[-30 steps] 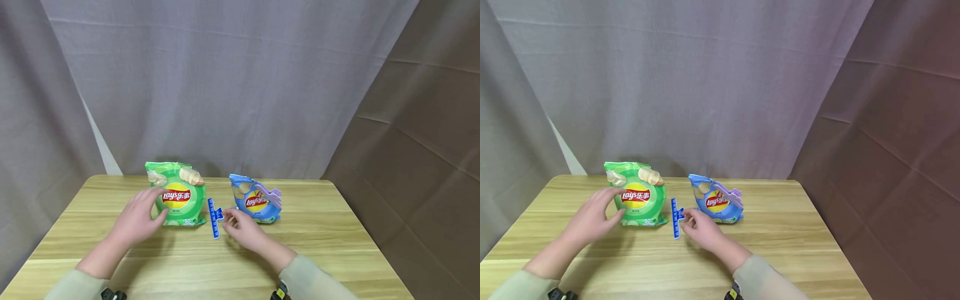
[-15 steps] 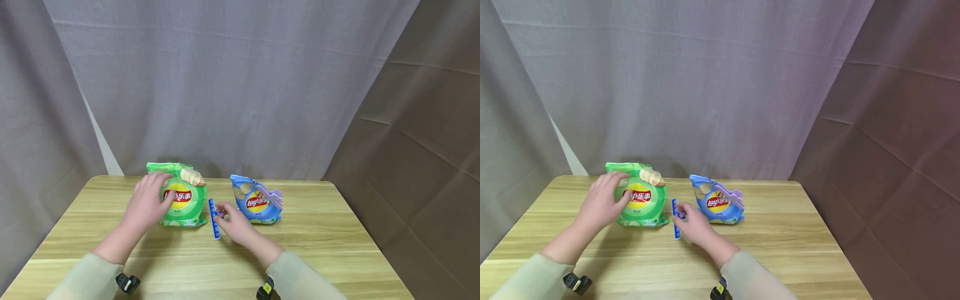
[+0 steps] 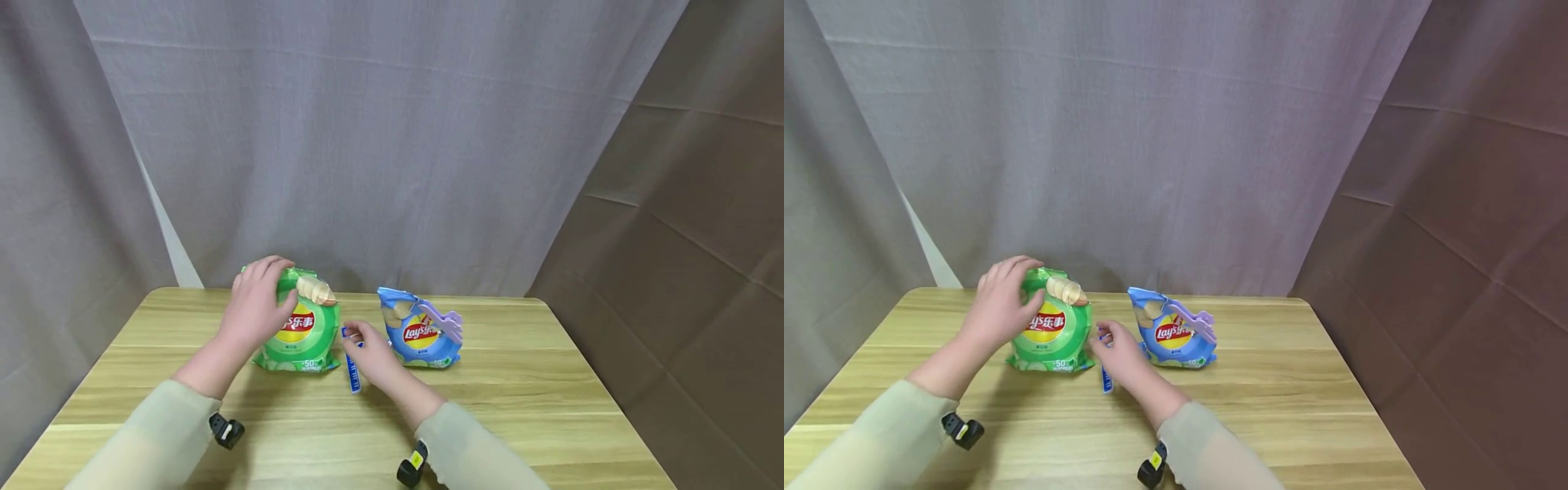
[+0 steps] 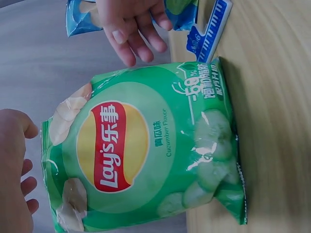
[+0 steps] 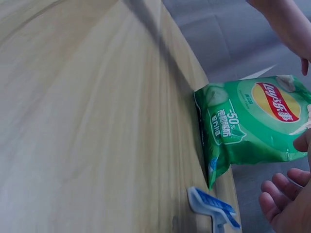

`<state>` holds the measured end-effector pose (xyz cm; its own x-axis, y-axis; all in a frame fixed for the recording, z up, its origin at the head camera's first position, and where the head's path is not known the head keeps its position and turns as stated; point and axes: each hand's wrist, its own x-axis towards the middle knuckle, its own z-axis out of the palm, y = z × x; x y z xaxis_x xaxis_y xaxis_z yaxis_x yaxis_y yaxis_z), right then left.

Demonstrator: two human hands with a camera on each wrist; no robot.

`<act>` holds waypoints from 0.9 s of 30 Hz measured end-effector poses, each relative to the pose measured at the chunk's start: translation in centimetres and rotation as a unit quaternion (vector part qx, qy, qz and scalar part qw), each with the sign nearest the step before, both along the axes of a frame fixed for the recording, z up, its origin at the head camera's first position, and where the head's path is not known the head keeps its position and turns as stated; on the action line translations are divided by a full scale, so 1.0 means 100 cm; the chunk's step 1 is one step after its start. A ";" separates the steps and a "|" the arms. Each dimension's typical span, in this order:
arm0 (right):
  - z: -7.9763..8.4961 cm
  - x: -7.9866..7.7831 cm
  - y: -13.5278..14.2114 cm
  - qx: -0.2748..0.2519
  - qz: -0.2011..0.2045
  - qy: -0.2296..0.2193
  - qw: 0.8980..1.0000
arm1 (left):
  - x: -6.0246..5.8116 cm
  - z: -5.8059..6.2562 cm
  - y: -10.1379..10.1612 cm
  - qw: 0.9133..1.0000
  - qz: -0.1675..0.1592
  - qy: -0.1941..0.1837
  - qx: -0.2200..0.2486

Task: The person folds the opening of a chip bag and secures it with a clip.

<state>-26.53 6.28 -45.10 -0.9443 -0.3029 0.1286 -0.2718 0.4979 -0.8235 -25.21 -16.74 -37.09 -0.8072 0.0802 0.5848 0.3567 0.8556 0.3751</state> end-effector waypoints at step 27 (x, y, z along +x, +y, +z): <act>0.002 -0.005 -0.020 -0.055 -0.012 -0.030 0.998 | -0.016 0.008 0.004 0.996 0.005 -0.059 -0.073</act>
<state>-27.07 4.31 -44.94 -0.9583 -0.2664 0.1029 -0.2093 0.4101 -0.8877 -26.77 -16.37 -36.26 -0.8705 0.1491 0.4690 0.3092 0.9071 0.2856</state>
